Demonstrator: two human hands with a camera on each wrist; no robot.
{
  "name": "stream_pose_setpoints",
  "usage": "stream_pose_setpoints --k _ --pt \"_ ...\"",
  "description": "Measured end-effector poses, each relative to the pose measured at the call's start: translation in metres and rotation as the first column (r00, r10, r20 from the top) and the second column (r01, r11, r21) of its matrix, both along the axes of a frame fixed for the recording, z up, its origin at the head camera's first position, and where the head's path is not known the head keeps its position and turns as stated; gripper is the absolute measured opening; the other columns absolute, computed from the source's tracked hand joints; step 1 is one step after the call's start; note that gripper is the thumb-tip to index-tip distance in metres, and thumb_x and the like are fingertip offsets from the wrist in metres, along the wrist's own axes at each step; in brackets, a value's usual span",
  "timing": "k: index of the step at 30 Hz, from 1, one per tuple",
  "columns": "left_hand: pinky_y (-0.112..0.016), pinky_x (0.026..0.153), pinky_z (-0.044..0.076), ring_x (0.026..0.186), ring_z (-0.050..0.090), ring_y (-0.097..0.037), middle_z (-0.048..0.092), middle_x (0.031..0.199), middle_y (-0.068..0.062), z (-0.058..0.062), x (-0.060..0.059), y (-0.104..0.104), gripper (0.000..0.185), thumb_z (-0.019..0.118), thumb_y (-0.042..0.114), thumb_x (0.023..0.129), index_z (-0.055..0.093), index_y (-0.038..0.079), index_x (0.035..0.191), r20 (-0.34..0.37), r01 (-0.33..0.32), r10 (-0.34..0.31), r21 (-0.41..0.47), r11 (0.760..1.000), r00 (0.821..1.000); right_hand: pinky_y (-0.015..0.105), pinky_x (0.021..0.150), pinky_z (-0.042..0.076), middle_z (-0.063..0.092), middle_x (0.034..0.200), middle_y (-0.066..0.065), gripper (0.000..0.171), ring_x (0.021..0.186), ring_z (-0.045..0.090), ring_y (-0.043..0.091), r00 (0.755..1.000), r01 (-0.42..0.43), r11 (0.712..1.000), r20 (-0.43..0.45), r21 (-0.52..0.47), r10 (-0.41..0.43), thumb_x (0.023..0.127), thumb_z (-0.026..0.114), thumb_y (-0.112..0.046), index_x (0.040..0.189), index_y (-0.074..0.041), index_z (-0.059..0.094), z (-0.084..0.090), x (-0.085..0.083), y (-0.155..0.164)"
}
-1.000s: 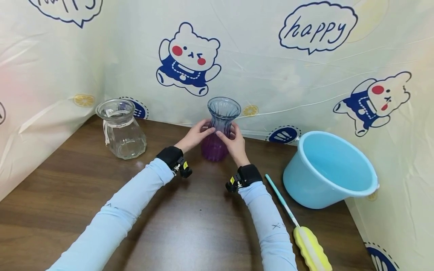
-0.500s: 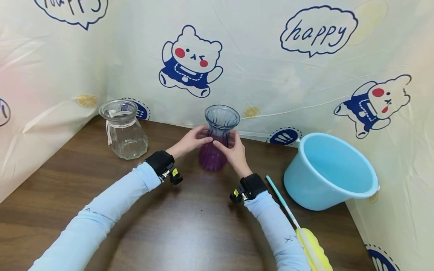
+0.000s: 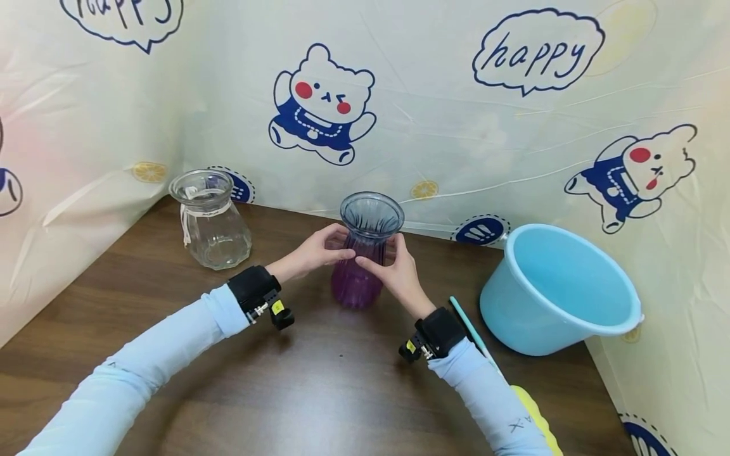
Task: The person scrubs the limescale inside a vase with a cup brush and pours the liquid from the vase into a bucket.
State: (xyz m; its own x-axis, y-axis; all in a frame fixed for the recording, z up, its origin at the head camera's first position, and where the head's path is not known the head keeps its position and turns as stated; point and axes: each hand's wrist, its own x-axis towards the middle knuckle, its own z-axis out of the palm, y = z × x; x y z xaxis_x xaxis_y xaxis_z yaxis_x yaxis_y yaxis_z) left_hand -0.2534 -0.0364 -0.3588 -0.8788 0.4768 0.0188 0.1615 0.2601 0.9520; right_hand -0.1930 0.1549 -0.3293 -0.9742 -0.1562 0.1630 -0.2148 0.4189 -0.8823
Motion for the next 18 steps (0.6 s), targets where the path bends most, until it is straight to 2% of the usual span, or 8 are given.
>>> stream_pose_setpoints --k 1,6,10,14,18 --pt "-0.044 0.087 0.046 0.115 0.047 -0.032 0.047 0.126 -0.016 -0.004 0.0 0.0 0.05 0.065 0.026 0.085 0.044 0.007 0.126 -0.008 0.001 -0.001 -0.002 1.0 1.0 0.05 0.095 0.038 0.038 0.134 0.02 0.074 0.117 0.043 0.036 1.0 -0.006 1.0 -0.004 -0.002 0.006 0.082 0.068 -0.016 0.14 -0.009 0.022 -0.002 0.0 0.002" --pt "-0.043 0.086 0.047 0.113 0.05 -0.032 0.049 0.124 -0.016 -0.004 0.012 -0.002 0.048 0.067 0.025 0.083 0.046 0.008 0.123 -0.014 0.002 -0.002 -0.008 1.0 1.0 0.052 0.094 0.038 0.039 0.136 0.013 0.078 0.118 0.043 0.033 0.999 -0.032 0.999 -0.028 -0.003 0.032 0.079 0.072 -0.021 0.14 -0.015 0.023 -0.019 -0.002 0.01" --pt "-0.044 0.085 0.047 0.112 0.05 -0.033 0.049 0.124 -0.018 -0.003 0.023 -0.004 0.049 0.068 0.024 0.082 0.046 0.006 0.123 -0.009 0.011 -0.011 0.006 1.0 1.0 0.051 0.093 0.039 0.041 0.134 0.008 0.077 0.117 0.045 0.028 0.997 -0.041 0.999 -0.065 0.013 0.042 0.077 0.073 -0.023 0.138 -0.018 0.026 -0.024 0.006 0.012" --pt "-0.043 0.087 0.046 0.111 0.051 -0.032 0.05 0.122 -0.018 -0.002 0.035 -0.005 0.048 0.069 0.022 0.081 0.047 0.006 0.121 -0.007 0.018 -0.018 0.021 1.0 1.0 0.051 0.094 0.038 0.043 0.133 0.008 0.077 0.117 0.045 0.028 0.996 -0.047 0.999 -0.077 0.024 0.048 0.076 0.074 -0.019 0.138 -0.017 0.028 -0.02 0.019 0.01" --pt "-0.042 0.087 0.046 0.108 0.053 -0.03 0.052 0.118 -0.016 -0.001 0.048 -0.007 0.044 0.07 0.021 0.081 0.049 0.006 0.117 -0.018 0.018 -0.017 0.04 0.999 1.0 0.054 0.093 0.037 0.044 0.131 0.016 0.077 0.115 0.046 0.034 0.994 -0.055 0.998 -0.09 0.025 0.057 0.075 0.074 -0.011 0.137 -0.008 0.028 -0.004 0.039 0.003"
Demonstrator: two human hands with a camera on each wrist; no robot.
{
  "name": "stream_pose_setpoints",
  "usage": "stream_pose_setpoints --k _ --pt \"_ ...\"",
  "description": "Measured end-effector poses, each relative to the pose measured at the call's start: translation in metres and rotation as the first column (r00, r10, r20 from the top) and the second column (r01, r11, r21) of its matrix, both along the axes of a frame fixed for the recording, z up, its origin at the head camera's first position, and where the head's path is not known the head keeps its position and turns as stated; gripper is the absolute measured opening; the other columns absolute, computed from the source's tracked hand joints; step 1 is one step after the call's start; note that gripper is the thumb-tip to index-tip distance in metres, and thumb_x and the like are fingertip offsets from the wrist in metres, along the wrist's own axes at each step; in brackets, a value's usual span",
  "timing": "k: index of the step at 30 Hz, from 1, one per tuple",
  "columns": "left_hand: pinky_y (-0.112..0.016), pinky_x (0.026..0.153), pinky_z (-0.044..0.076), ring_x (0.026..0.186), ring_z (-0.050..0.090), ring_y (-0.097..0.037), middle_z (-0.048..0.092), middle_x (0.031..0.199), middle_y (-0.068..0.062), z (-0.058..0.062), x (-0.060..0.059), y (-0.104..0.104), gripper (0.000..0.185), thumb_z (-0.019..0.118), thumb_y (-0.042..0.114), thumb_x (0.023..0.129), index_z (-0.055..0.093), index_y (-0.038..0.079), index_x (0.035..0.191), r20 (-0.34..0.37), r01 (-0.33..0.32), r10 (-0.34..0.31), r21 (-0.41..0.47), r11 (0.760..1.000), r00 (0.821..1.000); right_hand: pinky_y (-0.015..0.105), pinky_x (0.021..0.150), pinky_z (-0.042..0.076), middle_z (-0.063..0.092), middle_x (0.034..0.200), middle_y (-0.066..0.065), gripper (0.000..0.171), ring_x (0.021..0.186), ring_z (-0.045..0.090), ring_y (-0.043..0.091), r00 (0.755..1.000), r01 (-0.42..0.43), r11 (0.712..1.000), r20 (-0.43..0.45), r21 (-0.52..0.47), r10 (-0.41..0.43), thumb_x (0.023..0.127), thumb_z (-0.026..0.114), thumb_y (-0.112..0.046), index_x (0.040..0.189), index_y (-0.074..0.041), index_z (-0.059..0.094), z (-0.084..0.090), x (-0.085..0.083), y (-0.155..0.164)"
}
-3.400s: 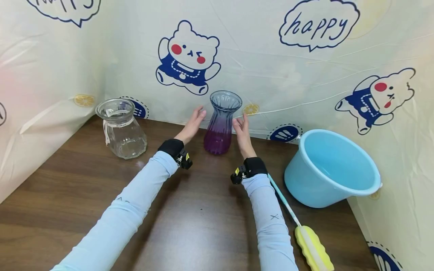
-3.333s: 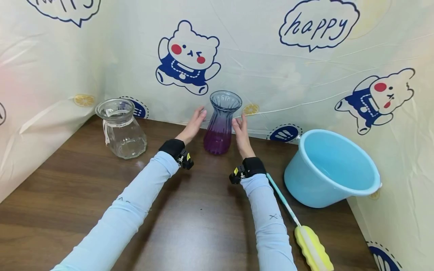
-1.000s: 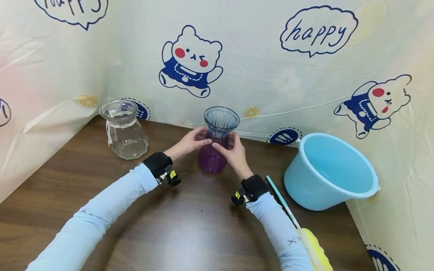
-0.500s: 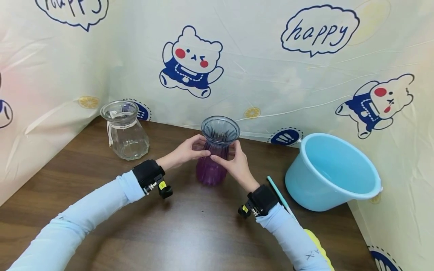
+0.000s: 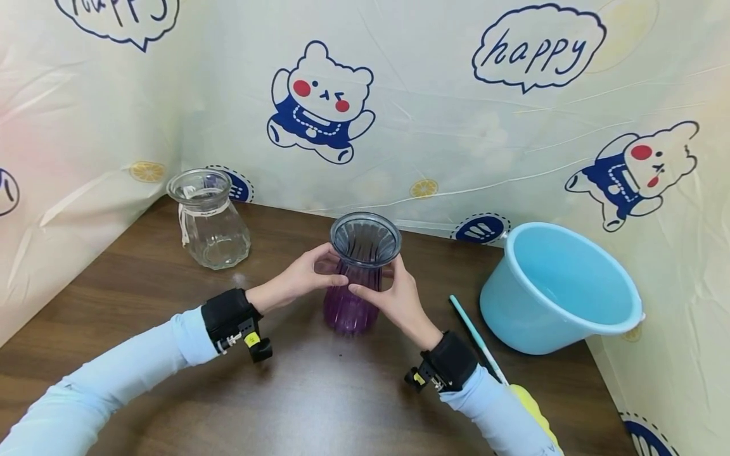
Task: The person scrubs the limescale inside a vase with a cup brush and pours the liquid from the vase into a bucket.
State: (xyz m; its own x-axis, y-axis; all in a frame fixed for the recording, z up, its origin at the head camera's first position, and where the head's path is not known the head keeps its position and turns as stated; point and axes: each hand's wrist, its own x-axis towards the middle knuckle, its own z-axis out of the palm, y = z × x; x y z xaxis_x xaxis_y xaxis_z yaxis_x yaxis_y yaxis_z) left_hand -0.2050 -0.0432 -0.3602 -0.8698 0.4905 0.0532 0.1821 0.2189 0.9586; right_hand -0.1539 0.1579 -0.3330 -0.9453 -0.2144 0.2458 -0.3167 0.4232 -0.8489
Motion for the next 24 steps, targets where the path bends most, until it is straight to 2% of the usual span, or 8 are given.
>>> stream_pose_setpoints --k 3,7,17,24 --pt "-0.041 0.086 0.046 0.106 0.054 -0.03 0.053 0.116 -0.015 0.0 0.01 -0.001 0.041 0.07 0.019 0.08 0.05 0.006 0.114 -0.012 0.004 -0.004 0.019 1.0 1.0 0.055 0.092 0.038 0.046 0.129 0.02 0.076 0.113 0.047 0.037 1.0 -0.001 1.0 -0.019 0.012 0.001 0.073 0.074 -0.005 0.135 -0.002 0.03 0.01 0.015 -0.004" --pt "-0.042 0.088 0.045 0.105 0.055 -0.029 0.054 0.114 -0.012 0.0 0.024 -0.003 0.039 0.072 0.019 0.078 0.051 0.007 0.109 -0.026 0.0 0.001 0.024 1.0 1.0 0.053 0.09 0.04 0.049 0.125 0.021 0.075 0.112 0.048 0.035 0.998 -0.015 0.999 -0.059 0.035 0.017 0.071 0.075 -0.002 0.132 0.002 0.032 0.013 0.027 -0.006" --pt "-0.052 0.091 0.039 0.105 0.053 -0.028 0.054 0.115 -0.01 0.0 0.053 -0.007 0.039 0.074 0.02 0.076 0.051 0.008 0.106 -0.037 0.014 -0.012 0.045 0.999 0.999 0.05 0.095 0.036 0.054 0.12 0.018 0.074 0.112 0.05 0.031 0.987 -0.044 0.997 -0.154 0.069 0.054 0.065 0.079 -0.002 0.127 0.001 0.04 0.011 0.05 -0.007" --pt "-0.052 0.09 0.04 0.106 0.053 -0.03 0.053 0.115 -0.01 0.001 0.069 -0.009 0.041 0.073 0.024 0.077 0.049 0.01 0.106 -0.072 0.041 -0.041 -0.003 0.999 0.997 0.041 0.087 0.045 0.059 0.113 0.014 0.068 0.104 0.056 0.025 0.982 -0.054 0.993 -0.176 0.102 0.071 0.063 0.081 -0.003 0.12 0.001 0.045 0.011 0.063 -0.006"
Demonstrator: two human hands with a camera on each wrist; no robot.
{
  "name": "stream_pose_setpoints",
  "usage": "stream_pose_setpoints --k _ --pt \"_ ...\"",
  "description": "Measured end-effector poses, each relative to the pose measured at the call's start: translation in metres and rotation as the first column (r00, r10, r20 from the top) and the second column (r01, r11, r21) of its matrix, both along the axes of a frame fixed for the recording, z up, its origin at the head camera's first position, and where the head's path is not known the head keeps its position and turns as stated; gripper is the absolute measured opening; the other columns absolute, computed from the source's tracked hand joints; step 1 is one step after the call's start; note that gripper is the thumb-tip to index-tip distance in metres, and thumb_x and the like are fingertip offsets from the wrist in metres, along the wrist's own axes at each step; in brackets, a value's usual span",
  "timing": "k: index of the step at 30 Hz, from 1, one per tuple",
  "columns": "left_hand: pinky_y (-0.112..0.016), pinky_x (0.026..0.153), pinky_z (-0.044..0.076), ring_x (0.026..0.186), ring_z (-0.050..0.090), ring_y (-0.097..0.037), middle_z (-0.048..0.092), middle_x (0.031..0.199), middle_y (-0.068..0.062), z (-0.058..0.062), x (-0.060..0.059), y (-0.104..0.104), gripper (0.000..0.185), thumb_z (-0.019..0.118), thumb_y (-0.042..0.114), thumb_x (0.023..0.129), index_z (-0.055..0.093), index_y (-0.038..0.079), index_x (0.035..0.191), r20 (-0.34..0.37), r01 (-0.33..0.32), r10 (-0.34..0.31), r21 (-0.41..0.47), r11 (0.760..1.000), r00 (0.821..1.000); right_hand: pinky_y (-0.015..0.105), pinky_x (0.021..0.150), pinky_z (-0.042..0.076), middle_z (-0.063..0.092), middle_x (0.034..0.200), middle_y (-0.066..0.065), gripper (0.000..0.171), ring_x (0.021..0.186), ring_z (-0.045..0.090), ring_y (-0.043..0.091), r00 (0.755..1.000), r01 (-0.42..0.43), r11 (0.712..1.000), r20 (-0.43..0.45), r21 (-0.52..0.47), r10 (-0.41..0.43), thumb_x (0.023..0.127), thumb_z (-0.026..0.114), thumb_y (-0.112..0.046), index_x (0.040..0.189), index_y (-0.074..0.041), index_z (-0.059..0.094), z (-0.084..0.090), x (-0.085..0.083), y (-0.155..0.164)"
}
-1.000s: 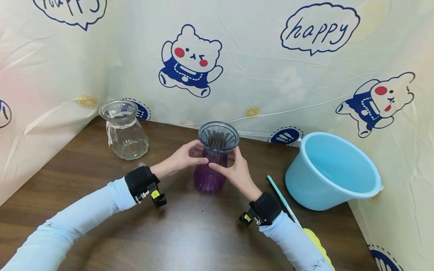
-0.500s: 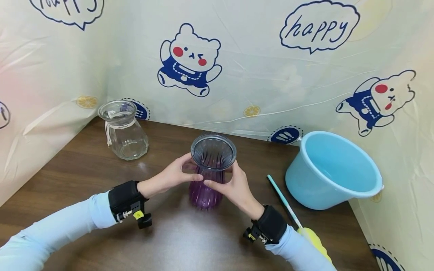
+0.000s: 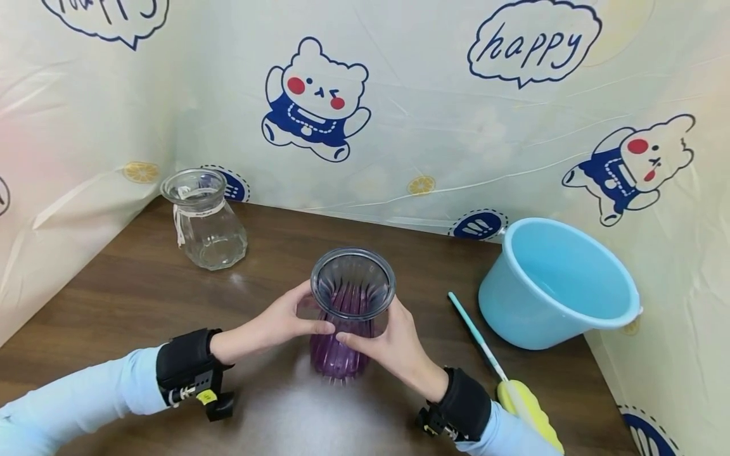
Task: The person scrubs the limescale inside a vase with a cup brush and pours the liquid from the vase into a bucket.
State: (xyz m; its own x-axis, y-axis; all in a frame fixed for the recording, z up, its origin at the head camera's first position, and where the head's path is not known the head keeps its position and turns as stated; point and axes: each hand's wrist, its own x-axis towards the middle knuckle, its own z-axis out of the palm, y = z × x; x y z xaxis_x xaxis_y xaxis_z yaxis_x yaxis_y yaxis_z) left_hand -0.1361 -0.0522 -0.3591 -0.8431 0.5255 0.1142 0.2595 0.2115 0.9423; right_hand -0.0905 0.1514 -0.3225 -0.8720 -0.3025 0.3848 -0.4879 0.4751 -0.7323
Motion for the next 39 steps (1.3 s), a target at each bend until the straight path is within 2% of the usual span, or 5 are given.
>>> stream_pose_setpoints --k 13,19,25,31,39 --pt "-0.046 0.095 0.039 0.115 0.05 -0.023 0.05 0.128 -0.008 0.006 0.002 0.006 0.073 0.073 0.025 0.077 0.035 0.011 0.137 -0.147 0.108 -0.12 -0.088 0.99 0.982 0.032 0.081 0.049 0.059 0.11 0.012 0.064 0.099 0.058 0.022 0.999 -0.038 0.999 -0.017 0.018 0.038 0.065 0.08 -0.003 0.118 0.001 0.046 0.001 0.006 0.001" --pt "-0.036 0.096 0.038 0.112 0.05 -0.018 0.055 0.12 -0.008 0.01 -0.005 0.025 0.072 0.079 0.02 0.068 0.042 0.006 0.128 -0.2 0.142 -0.151 -0.059 0.988 0.968 0.032 0.078 0.05 0.059 0.109 0.014 0.066 0.097 0.058 0.025 0.998 -0.03 0.998 -0.047 0.059 0.033 0.063 0.082 -0.006 0.118 0.001 0.046 -0.008 0.0 0.005" --pt "-0.034 0.094 0.039 0.106 0.052 -0.017 0.056 0.113 -0.009 0.007 -0.011 0.027 0.066 0.079 0.013 0.066 0.044 0.003 0.121 -0.228 0.218 -0.208 0.02 0.976 0.951 0.03 0.08 0.05 0.055 0.119 0.006 0.079 0.107 0.055 0.021 0.991 -0.133 0.982 0.026 0.131 0.131 0.06 0.085 -0.022 0.125 -0.009 0.043 -0.021 -0.012 0.018" --pt "-0.037 0.095 0.038 0.108 0.051 -0.021 0.053 0.115 -0.013 0.006 -0.013 0.028 0.069 0.078 0.009 0.065 0.04 0.0 0.122 -0.254 0.226 -0.204 0.061 0.972 0.945 0.036 0.092 0.043 0.05 0.128 0.003 0.079 0.117 0.048 0.017 0.965 -0.258 0.912 0.047 0.319 0.256 0.067 0.081 -0.024 0.132 -0.012 0.038 0.004 -0.019 0.03" --pt "-0.038 0.096 0.037 0.108 0.05 -0.02 0.054 0.115 -0.012 0.005 -0.011 0.029 0.069 0.079 0.011 0.065 0.041 0.001 0.123 -0.209 0.213 -0.199 0.05 0.976 0.958 0.035 0.093 0.043 0.05 0.127 0.004 0.071 0.114 0.048 0.015 0.926 -0.313 0.749 0.012 0.584 0.378 0.072 0.077 -0.024 0.131 -0.011 0.041 0.025 -0.029 0.049"
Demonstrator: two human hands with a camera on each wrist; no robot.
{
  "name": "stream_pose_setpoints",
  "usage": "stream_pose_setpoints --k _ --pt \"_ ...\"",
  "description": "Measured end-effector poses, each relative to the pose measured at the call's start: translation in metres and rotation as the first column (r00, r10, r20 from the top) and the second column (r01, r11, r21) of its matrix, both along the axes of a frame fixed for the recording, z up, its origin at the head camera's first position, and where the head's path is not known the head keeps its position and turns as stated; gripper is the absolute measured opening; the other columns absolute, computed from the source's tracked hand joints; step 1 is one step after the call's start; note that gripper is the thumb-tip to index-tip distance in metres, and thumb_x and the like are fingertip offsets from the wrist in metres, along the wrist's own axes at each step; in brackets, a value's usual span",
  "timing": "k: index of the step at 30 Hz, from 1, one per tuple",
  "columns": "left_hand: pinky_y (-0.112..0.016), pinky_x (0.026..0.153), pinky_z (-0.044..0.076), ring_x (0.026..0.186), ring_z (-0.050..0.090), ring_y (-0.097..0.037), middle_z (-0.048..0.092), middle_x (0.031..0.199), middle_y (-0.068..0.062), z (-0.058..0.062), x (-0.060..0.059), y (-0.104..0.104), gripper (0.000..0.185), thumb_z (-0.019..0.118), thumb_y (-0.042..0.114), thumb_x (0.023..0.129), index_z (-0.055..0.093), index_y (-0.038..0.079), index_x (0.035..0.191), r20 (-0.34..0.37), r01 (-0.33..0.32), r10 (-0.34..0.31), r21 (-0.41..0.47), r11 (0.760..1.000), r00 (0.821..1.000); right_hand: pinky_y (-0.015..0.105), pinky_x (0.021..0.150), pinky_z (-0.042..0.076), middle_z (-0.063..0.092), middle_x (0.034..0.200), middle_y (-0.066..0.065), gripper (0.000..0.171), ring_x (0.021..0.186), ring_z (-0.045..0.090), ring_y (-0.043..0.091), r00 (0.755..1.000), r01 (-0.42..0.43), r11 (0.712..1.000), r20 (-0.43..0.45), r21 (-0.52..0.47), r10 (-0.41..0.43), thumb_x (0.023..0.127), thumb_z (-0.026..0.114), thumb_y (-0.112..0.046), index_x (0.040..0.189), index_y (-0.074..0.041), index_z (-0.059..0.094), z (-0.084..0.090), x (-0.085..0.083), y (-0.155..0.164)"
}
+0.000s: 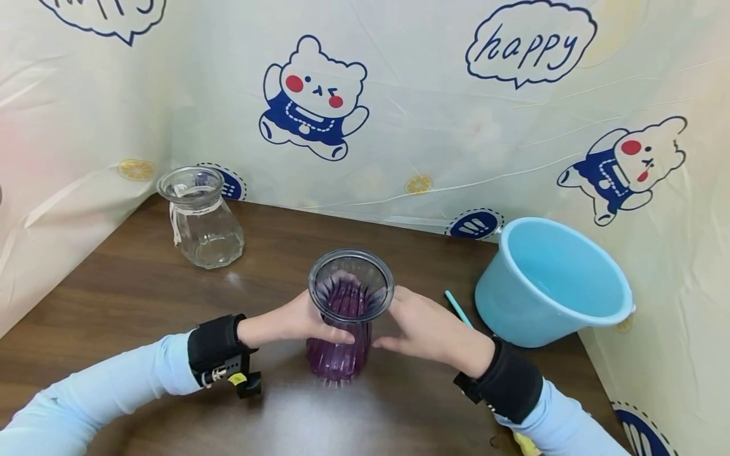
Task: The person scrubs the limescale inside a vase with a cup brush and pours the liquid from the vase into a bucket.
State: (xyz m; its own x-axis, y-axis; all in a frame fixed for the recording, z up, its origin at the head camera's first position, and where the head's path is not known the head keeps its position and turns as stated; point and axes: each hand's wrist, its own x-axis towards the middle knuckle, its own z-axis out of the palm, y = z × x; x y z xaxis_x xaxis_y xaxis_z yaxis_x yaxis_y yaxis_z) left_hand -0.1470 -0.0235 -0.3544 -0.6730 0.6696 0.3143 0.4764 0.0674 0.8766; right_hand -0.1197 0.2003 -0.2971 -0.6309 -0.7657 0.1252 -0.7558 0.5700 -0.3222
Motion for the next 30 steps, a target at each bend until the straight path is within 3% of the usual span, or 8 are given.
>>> stream_pose_setpoints --k 3,6,9,20,30 --pt "-0.038 0.096 0.037 0.109 0.05 -0.02 0.055 0.116 -0.012 -0.001 0.0 0.0 0.069 0.078 0.012 0.065 0.042 0.001 0.123 -0.002 -0.001 0.001 -0.005 1.0 1.0 0.035 0.091 0.044 0.055 0.119 0.003 0.057 0.11 0.05 0.016 0.988 -0.064 0.997 -0.135 0.041 0.069 0.073 0.076 -0.023 0.122 -0.01 0.052 0.001 -0.006 0.005" --pt "-0.038 0.096 0.037 0.11 0.049 -0.02 0.054 0.118 -0.011 -0.001 0.0 0.0 0.07 0.078 0.012 0.065 0.041 0.001 0.124 -0.001 0.0 0.0 -0.01 1.0 1.0 0.036 0.09 0.043 0.059 0.11 0.001 0.046 0.104 0.051 0.018 0.956 -0.11 0.992 -0.267 0.055 0.121 0.07 0.077 -0.019 0.112 -0.011 0.059 0.001 -0.012 0.009" --pt "-0.038 0.096 0.037 0.111 0.048 -0.019 0.053 0.119 -0.011 -0.001 0.0 0.0 0.071 0.078 0.012 0.066 0.041 0.001 0.125 0.0 0.002 -0.002 -0.013 1.0 1.0 0.038 0.09 0.042 0.06 0.106 0.002 0.044 0.103 0.05 0.021 0.933 -0.113 0.992 -0.337 0.062 0.127 0.068 0.078 -0.015 0.109 -0.011 0.061 0.0 -0.018 0.013" --pt "-0.037 0.095 0.038 0.11 0.05 -0.021 0.053 0.117 -0.014 0.003 0.0 0.001 0.071 0.078 0.01 0.066 0.04 0.0 0.124 -0.01 0.006 -0.006 0.001 1.0 1.0 0.042 0.089 0.044 0.059 0.108 0.01 0.046 0.104 0.052 0.026 0.902 -0.074 0.995 -0.421 0.061 0.093 0.066 0.079 -0.011 0.109 -0.008 0.062 -0.007 -0.03 0.03" --pt "-0.036 0.093 0.04 0.105 0.052 -0.022 0.054 0.112 -0.014 0.003 0.0 0.003 0.068 0.079 0.008 0.065 0.04 -0.001 0.121 -0.011 -0.003 0.003 0.018 1.0 1.0 0.042 0.084 0.047 0.058 0.11 0.014 0.041 0.101 0.053 0.027 0.912 0.024 0.999 -0.41 0.025 -0.012 0.07 0.076 -0.008 0.108 -0.002 0.061 -0.014 -0.033 0.049"
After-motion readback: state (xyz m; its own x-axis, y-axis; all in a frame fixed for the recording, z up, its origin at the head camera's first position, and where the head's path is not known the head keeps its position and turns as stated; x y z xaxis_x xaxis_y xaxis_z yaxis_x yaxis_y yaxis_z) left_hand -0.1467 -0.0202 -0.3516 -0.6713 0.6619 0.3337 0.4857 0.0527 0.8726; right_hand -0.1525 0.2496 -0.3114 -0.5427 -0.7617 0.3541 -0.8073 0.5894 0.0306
